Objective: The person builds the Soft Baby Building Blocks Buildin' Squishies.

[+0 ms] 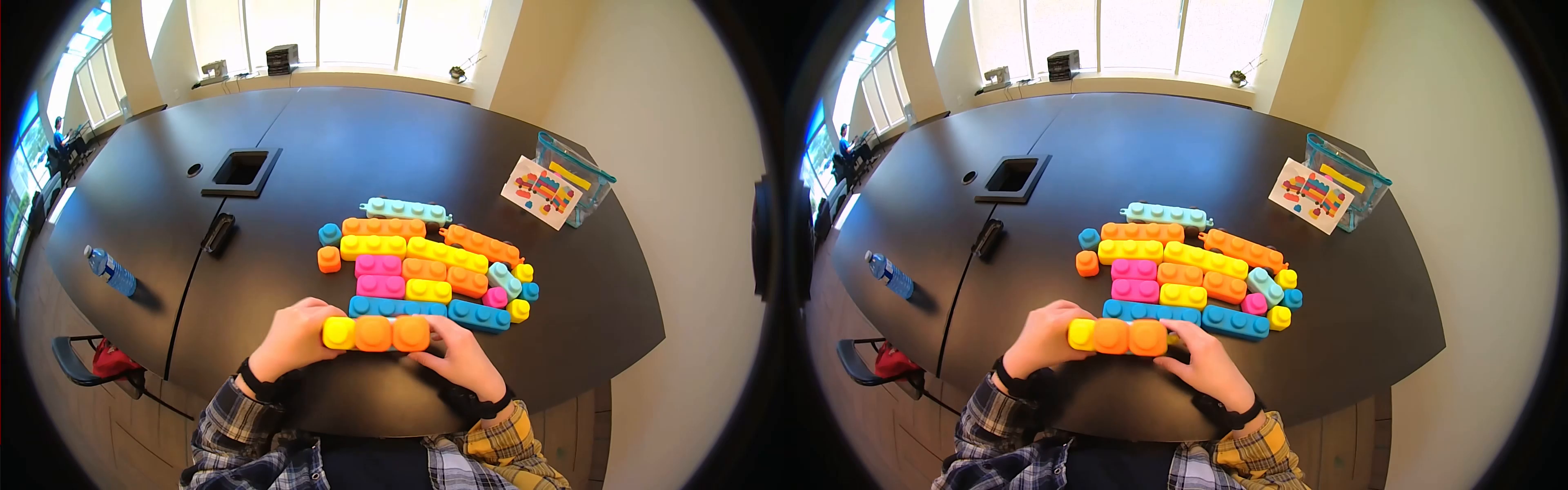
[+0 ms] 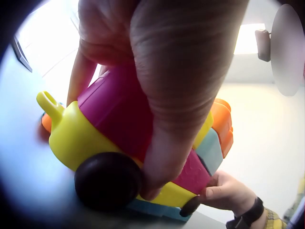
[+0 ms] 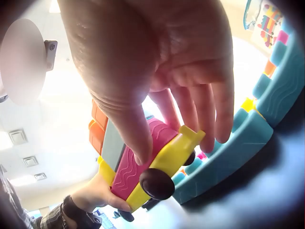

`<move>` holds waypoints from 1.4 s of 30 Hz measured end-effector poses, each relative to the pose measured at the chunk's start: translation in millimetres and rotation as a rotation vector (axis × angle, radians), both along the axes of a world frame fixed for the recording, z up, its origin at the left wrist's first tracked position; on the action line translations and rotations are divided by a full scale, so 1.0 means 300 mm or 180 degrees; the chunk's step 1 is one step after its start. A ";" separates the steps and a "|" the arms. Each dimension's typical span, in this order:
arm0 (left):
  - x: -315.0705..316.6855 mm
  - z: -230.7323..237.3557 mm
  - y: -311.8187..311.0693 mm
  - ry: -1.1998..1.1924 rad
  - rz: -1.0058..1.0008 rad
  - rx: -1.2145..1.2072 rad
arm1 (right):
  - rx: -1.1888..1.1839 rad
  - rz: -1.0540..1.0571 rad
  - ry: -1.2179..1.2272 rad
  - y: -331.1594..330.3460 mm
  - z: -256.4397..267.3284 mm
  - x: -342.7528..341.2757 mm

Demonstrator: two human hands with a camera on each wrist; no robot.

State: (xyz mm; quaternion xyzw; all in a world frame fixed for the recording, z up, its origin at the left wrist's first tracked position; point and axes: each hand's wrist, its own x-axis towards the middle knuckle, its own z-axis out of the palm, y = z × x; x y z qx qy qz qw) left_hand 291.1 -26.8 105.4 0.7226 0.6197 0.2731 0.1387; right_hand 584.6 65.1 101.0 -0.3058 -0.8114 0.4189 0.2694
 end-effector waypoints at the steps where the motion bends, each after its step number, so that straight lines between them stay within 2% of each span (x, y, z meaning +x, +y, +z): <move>1: -0.023 0.017 -0.007 -0.0060 0.0196 0.0221 | 0.0002 0.0002 0.0004 0.001 0.009 0.001; 4: -0.152 0.017 -0.007 -0.0130 0.0830 0.0828 | 0.0038 -0.0145 -0.0041 0.022 0.020 0.016; 8: -0.348 0.007 0.043 -0.0297 0.1694 0.0719 | 0.0201 0.0043 -0.0057 0.035 -0.005 0.042; 10: -0.395 -0.025 0.079 -0.0239 0.1764 0.0737 | 0.0322 0.0148 -0.0062 0.035 0.000 0.036; 13: -0.432 -0.064 0.104 0.0003 0.2156 0.0260 | 0.0268 0.0279 -0.0035 0.030 0.032 0.023; 16: -0.452 -0.091 0.089 -0.0003 0.2290 0.0036 | 0.0255 0.0316 -0.0144 0.040 0.040 0.036; 21: -0.443 -0.086 0.094 0.0233 0.2138 -0.0312 | 0.0307 0.0268 -0.0277 0.069 0.054 0.040; 24: -0.419 -0.082 0.104 0.0224 0.2110 -0.0262 | 0.0274 0.0274 -0.0308 0.084 0.097 0.023; 25: -0.441 -0.123 0.108 0.0150 0.2037 -0.0100 | 0.0270 0.0274 -0.0305 0.093 0.115 0.027; 27: -0.442 -0.119 0.115 0.0239 0.2044 -0.0156 | 0.0630 0.0323 -0.0319 0.122 0.161 0.048; 32: -0.423 -0.112 0.141 0.0322 0.2082 -0.0331 | 0.0830 -0.0113 -0.0252 0.194 0.278 0.041; 34: -0.423 -0.124 0.152 0.0244 0.2048 -0.0263 | 0.0943 -0.0172 -0.0360 0.242 0.304 0.018; 35: -0.423 -0.122 0.154 0.0238 0.2040 -0.0260 | 0.1228 -0.0152 -0.0310 0.275 0.298 0.006; 40: -0.421 -0.107 0.163 0.0140 0.1946 -0.0347 | 0.1368 -0.0223 -0.0419 0.482 0.270 -0.061; 42: -0.420 -0.110 0.166 0.0139 0.1951 -0.0351 | 0.1359 -0.0277 -0.0685 0.577 0.249 -0.109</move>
